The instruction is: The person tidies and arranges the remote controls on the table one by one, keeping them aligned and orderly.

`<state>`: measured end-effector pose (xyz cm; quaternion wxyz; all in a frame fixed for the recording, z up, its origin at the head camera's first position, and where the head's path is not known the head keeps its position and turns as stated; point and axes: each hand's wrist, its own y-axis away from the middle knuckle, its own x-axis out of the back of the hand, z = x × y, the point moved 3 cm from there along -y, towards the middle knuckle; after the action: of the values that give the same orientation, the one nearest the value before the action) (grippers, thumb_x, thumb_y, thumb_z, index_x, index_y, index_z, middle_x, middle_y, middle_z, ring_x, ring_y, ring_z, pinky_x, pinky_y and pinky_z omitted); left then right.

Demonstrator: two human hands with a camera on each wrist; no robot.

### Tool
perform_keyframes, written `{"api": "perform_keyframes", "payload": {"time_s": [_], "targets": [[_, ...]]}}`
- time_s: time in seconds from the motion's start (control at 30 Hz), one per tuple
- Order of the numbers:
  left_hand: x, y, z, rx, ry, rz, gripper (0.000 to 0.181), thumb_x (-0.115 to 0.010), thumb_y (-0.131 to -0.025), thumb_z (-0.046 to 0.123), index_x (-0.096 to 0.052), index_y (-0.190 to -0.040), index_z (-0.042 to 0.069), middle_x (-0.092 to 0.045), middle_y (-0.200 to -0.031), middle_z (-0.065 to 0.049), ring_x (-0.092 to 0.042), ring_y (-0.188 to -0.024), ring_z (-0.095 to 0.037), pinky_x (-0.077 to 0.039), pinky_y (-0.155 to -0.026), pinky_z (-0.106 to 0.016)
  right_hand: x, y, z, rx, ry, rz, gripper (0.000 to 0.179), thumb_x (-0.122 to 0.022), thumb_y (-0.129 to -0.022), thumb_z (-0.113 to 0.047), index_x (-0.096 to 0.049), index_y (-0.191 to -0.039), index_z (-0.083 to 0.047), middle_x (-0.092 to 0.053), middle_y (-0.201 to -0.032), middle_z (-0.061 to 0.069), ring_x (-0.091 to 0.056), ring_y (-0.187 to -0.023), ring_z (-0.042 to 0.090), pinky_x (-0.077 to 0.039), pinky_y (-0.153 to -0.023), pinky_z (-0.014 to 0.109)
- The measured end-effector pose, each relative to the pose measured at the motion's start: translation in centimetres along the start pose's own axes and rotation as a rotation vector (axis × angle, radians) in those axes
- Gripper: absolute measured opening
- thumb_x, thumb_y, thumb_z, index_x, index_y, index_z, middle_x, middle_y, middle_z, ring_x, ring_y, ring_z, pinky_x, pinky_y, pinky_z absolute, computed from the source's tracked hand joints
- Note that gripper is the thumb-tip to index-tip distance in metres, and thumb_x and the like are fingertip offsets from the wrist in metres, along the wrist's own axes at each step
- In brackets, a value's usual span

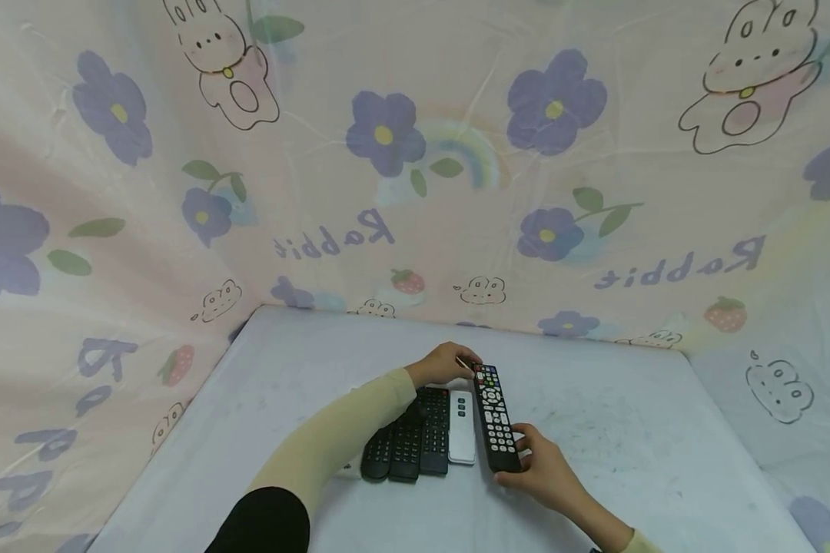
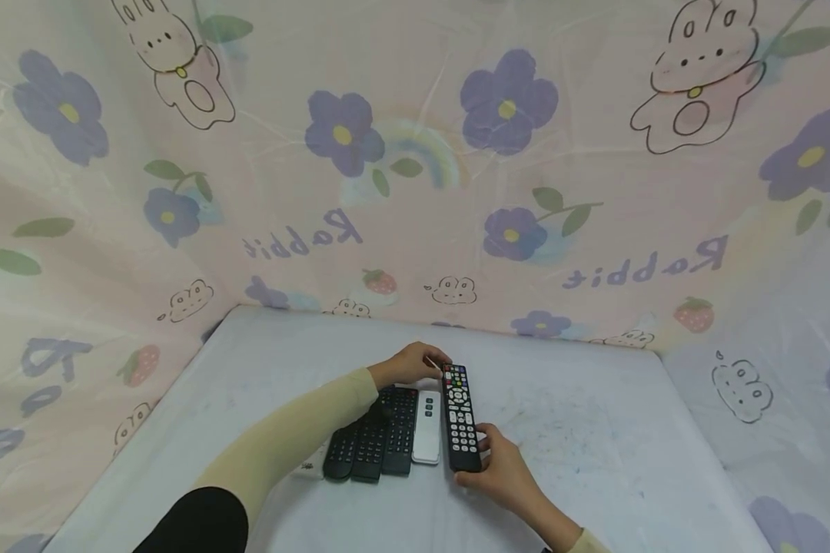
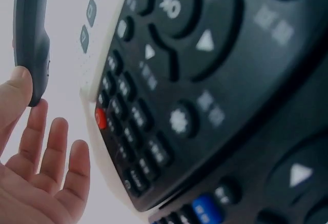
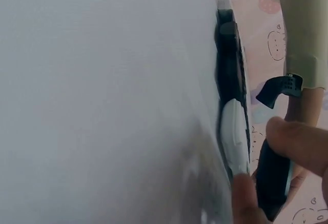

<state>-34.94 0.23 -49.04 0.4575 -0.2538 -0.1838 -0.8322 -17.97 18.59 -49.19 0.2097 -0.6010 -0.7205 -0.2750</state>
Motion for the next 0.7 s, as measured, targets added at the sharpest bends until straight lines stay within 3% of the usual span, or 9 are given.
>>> {"api": "perform_keyframes", "payload": {"time_s": [0.47,0.7], "targets": [[-1.2,0.4,0.6,0.067,-0.138,-0.039,0.031,-0.069,-0.088,0.012,-0.068,-0.119,0.017,-0.068,-0.11,0.0,-0.065,-0.096,-0.012,-0.053,-0.079,-0.025,-1.3,0.1,0.0,0.006,0.083,0.048,0.081,-0.093,-0.055,-0.022,-0.053,-0.122,0.002,-0.065,-0.09,0.007,-0.057,-0.062,0.011,-0.047,-0.053,0.023],[-1.7,0.3,0.7,0.103,-0.139,-0.045,0.032,-0.069,-0.087,0.01,-0.068,-0.118,0.016,-0.071,-0.104,-0.001,-0.065,-0.089,-0.01,-0.054,-0.075,-0.023,-1.7,0.1,-0.2,0.02,0.154,0.069,0.081,-0.094,-0.053,-0.025,-0.053,-0.117,0.002,-0.063,-0.089,0.005,-0.053,-0.067,0.012,-0.043,-0.056,0.024]]}}
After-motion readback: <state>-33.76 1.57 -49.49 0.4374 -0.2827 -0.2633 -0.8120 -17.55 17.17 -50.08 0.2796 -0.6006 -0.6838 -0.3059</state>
